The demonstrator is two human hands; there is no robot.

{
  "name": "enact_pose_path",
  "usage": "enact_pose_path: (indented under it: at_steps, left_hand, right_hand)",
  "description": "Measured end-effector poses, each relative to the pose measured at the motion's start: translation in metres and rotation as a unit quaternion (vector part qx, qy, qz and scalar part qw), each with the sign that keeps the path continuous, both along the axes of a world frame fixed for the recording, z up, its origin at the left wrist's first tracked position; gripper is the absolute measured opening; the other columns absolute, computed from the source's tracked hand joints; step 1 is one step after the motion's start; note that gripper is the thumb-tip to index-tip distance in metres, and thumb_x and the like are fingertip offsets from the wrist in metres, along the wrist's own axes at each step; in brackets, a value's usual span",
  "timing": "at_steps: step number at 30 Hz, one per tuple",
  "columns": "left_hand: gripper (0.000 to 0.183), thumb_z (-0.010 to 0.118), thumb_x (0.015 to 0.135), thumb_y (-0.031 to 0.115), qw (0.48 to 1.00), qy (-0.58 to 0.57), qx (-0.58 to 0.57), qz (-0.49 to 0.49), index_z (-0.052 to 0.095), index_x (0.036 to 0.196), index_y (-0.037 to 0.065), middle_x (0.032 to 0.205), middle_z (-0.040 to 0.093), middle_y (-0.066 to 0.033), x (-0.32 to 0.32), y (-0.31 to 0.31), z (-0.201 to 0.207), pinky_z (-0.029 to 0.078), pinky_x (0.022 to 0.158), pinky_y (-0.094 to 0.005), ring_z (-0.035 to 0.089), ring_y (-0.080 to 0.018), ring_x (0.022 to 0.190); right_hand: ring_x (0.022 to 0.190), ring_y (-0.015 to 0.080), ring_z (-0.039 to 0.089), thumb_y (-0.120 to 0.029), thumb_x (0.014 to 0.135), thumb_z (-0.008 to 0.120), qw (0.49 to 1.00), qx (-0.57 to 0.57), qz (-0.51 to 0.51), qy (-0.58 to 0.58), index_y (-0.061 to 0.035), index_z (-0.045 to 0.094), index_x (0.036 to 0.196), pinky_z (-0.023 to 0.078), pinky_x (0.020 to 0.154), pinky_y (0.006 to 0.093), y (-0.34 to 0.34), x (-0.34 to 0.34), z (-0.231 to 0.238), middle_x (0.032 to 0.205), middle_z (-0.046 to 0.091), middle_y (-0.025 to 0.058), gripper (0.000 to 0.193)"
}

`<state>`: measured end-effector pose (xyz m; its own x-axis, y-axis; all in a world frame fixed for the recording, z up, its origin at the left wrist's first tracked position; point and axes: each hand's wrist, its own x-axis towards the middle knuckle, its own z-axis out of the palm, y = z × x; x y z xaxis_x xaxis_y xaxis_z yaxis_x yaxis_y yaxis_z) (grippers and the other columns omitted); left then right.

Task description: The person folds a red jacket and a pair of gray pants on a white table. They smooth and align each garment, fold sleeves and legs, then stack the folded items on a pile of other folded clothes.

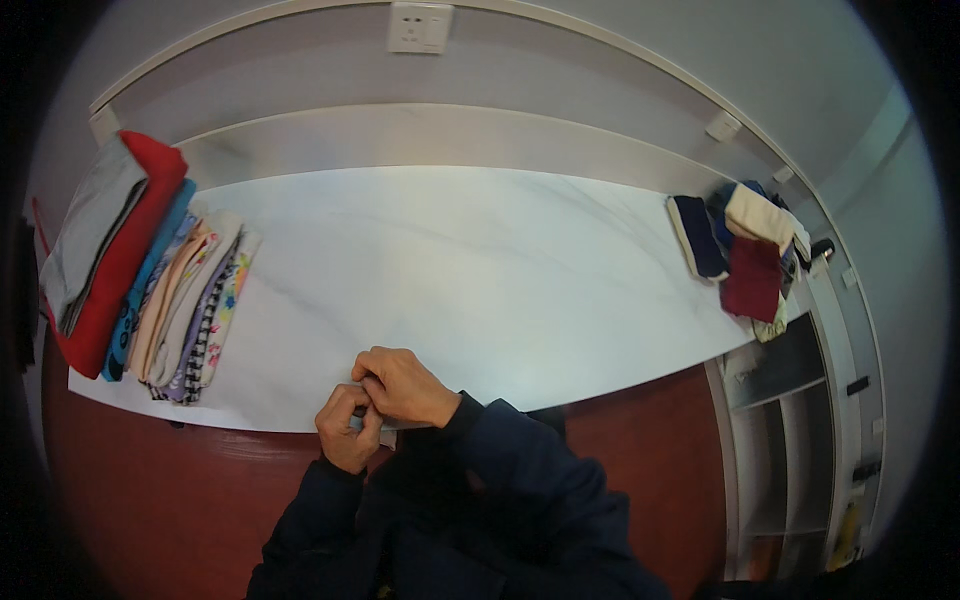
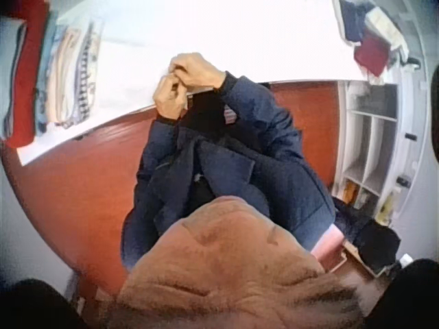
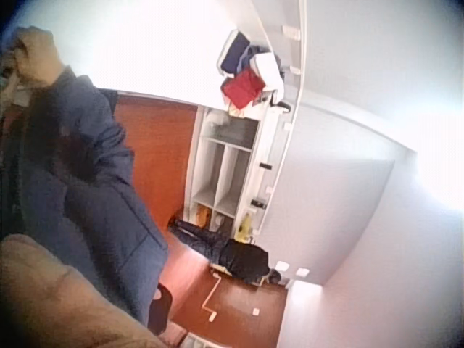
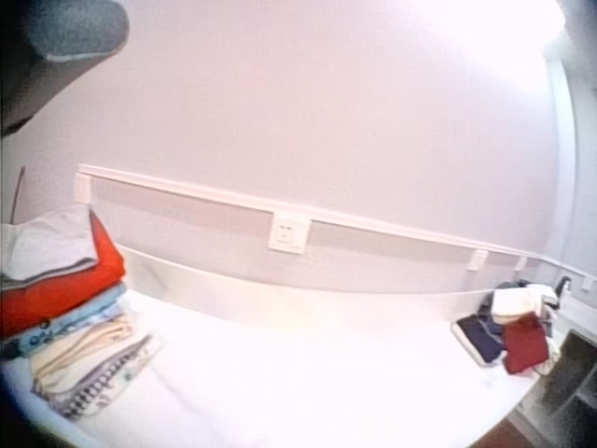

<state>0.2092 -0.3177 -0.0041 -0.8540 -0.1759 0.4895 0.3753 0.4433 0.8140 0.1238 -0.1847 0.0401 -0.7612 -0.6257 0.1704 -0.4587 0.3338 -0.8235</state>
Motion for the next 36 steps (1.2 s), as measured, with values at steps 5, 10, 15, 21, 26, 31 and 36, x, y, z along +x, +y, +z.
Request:
enact_pose_path:
  at_steps: [5, 10, 15, 21, 26, 31, 36]
  left_hand:
    - [0.006, 0.067, 0.082, 0.0, 0.999, -0.025, 0.026, -0.026, 0.066, 0.088, 0.002, 0.085, 0.064, -0.0153, -0.005, 0.043, -0.001, 0.051, 0.063, -0.0407, 0.064, -0.0355, 0.073]
    - [0.001, 0.066, 0.088, 0.001, 0.994, -0.064, 0.062, -0.061, 0.067, 0.087, 0.001, 0.081, 0.065, -0.0153, -0.015, 0.094, 0.0, 0.051, 0.063, -0.0384, 0.064, -0.0338, 0.07]
    - [0.003, 0.066, 0.089, 0.001, 0.993, -0.062, 0.051, -0.089, 0.068, 0.088, 0.0, 0.078, 0.066, -0.0155, -0.032, 0.143, 0.002, 0.052, 0.063, -0.0372, 0.064, -0.0328, 0.067]
    - [0.003, 0.068, 0.087, -0.002, 0.987, -0.075, 0.029, -0.142, 0.068, 0.088, 0.001, 0.075, 0.065, -0.013, -0.042, 0.197, 0.011, 0.048, 0.054, -0.0325, 0.062, -0.0242, 0.058]
    - [0.005, 0.069, 0.088, -0.004, 0.977, -0.064, -0.007, -0.203, 0.067, 0.092, -0.001, 0.07, 0.061, -0.0072, -0.051, 0.23, 0.02, 0.041, 0.053, -0.0237, 0.053, -0.0103, 0.057]
    - [0.009, 0.07, 0.086, -0.007, 0.97, -0.053, -0.037, -0.236, 0.067, 0.093, -0.002, 0.072, 0.065, -0.0112, -0.061, 0.252, 0.022, 0.046, 0.054, -0.0256, 0.061, -0.0148, 0.06]
    - [0.012, 0.07, 0.084, -0.008, 0.959, -0.052, -0.048, -0.273, 0.068, 0.094, -0.001, 0.074, 0.066, -0.0126, -0.068, 0.267, 0.022, 0.048, 0.055, -0.027, 0.065, -0.0186, 0.061]
  right_hand:
    - [0.068, 0.03, 0.066, -0.008, 0.087, 0.065, 0.996, -0.014, -0.065, -0.055, -0.0007, 0.063, 0.089, 0.052, 0.063, 0.0362, 0.053, 0.003, 0.005, 0.076, 0.068, 0.0157, 0.007]
    - [0.069, 0.0112, 0.063, -0.011, 0.091, 0.068, 0.988, -0.023, -0.15, -0.03, -0.0009, 0.067, 0.09, 0.051, 0.064, 0.0278, 0.146, -0.01, -0.008, 0.076, 0.069, 0.0083, 0.01]
    - [0.068, 0.006, 0.06, -0.008, 0.094, 0.066, 0.926, -0.131, -0.343, -0.092, -0.0018, 0.069, 0.087, 0.048, 0.061, 0.0227, 0.287, -0.052, -0.028, 0.075, 0.065, -0.0001, 0.011]
    - [0.043, 0.0082, 0.042, -0.018, 0.093, 0.068, 0.72, -0.305, -0.611, -0.124, -0.0076, 0.067, 0.088, 0.029, 0.038, 0.0243, 0.478, -0.097, -0.01, 0.07, 0.058, 0.0016, 0.012]
    - [0.046, 0.0085, 0.048, -0.015, 0.094, 0.067, 0.689, -0.353, -0.629, -0.067, -0.0077, 0.063, 0.09, 0.033, 0.038, 0.0249, 0.56, -0.131, -0.011, 0.072, 0.062, 0.0031, 0.01]
    - [0.05, 0.0091, 0.052, -0.012, 0.09, 0.073, 0.64, -0.345, -0.679, -0.099, -0.007, 0.063, 0.084, 0.041, 0.044, 0.024, 0.588, -0.162, -0.015, 0.069, 0.063, 0.0032, 0.013]
    - [0.042, 0.0116, 0.046, -0.021, 0.084, 0.08, 0.611, -0.263, -0.742, -0.079, -0.01, 0.056, 0.073, 0.033, 0.039, 0.0293, 0.591, -0.183, -0.01, 0.063, 0.057, 0.0014, 0.029]
